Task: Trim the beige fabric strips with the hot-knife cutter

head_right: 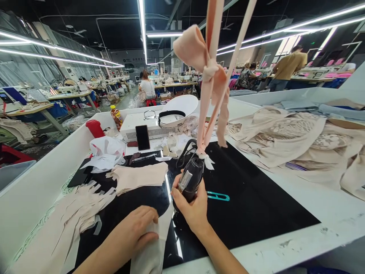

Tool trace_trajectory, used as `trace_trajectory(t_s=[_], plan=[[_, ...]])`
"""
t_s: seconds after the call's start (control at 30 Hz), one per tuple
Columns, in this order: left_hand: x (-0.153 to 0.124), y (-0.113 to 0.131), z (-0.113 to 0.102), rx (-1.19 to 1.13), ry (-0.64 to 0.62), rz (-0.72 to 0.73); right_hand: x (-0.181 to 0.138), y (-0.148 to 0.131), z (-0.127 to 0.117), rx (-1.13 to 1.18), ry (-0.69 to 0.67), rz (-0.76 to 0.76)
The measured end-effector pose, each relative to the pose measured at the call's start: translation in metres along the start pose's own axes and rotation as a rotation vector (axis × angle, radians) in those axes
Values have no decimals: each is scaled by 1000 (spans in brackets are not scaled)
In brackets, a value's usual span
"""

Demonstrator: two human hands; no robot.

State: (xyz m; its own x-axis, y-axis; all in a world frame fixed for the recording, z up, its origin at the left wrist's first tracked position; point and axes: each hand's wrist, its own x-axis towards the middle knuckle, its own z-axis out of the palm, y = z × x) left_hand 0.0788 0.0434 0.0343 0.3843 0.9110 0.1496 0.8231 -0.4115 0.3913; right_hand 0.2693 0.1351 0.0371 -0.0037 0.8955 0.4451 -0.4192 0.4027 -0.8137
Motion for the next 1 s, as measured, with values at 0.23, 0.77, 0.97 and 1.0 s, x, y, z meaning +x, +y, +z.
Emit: trace_trajectory(t_s=[0.23, 0.77, 0.97, 1.0], plan=[[42, -26, 14, -81, -137, 229, -14, -3, 5, 21, -16, 32], [38, -39, 12, -95, -371, 45, -16, -4, 24, 71, -26, 39], [31, -45, 14, -51, -330, 56, -16, -6, 30, 104, -37, 40], [31, -46, 14, -47, -331, 53, -16, -6, 30, 108, -37, 42]])
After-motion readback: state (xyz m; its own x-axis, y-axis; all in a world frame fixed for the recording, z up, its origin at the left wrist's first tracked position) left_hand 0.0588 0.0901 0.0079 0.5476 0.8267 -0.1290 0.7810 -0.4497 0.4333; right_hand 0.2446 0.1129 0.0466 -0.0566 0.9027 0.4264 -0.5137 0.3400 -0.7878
